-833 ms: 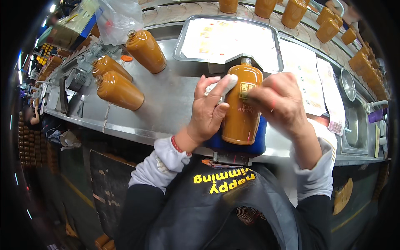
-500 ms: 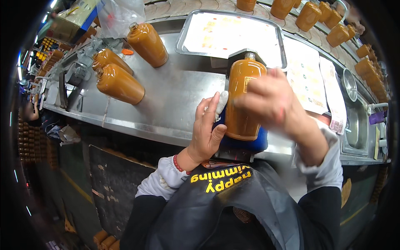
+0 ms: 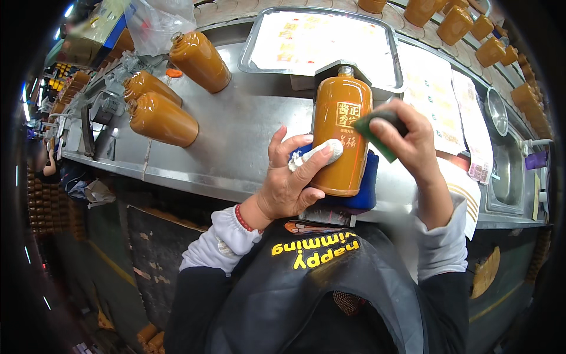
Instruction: The person applies labels to amber-colored bottles, smooths them with a green tool, and wipes the surface with a cloth. The person handles multiple bottles one at a time, rotating them to apply labels and cleaning them before placing them on the counter.
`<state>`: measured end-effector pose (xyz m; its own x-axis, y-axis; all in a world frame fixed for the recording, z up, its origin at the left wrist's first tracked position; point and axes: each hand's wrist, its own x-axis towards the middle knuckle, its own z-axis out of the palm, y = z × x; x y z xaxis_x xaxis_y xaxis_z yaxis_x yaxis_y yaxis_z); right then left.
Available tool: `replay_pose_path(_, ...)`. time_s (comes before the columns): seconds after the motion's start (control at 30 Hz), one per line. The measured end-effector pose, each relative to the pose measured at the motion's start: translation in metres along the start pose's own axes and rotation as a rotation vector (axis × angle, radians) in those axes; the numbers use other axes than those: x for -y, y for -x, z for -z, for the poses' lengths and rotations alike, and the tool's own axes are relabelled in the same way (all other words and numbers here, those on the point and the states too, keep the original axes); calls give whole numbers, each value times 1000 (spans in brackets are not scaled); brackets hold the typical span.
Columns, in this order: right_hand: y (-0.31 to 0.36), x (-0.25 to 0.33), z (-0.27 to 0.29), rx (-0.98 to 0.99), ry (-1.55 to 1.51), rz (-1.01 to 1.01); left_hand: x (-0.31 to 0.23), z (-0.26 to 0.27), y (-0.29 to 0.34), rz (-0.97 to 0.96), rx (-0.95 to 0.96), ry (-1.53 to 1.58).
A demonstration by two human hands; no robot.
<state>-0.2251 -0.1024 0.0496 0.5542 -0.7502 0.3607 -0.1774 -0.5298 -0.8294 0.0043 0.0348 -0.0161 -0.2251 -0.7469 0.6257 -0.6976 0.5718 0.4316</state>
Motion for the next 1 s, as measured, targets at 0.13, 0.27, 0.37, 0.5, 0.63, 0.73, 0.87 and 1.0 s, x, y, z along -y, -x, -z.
replay_pose_path(0.13,-1,10,-2,-38,575,571,-12,-15,19,127,-152,32)
replay_pose_path(0.27,-2,33,4,494,187,355,-13,-13,19,238,-72,-97)
replay_pose_path(0.37,-33,7,1,101,81,129,-19,-10,12,199,-82,-150)
replay_pose_path(0.5,-15,49,-12,259,496,548,-27,-3,11,225,-82,-222)
replay_pose_path(0.63,-43,30,-6,398,51,51,-27,-4,8,177,-83,-231)
replay_pose_path(0.73,-54,11,-10,-23,420,393,-26,-2,4,141,-81,-196)
replay_pose_path(0.87,5,55,-16,376,341,545,-2,3,16,117,-110,26)
replay_pose_path(1.0,10,22,-1,231,23,76,9,17,-22,-45,92,46)
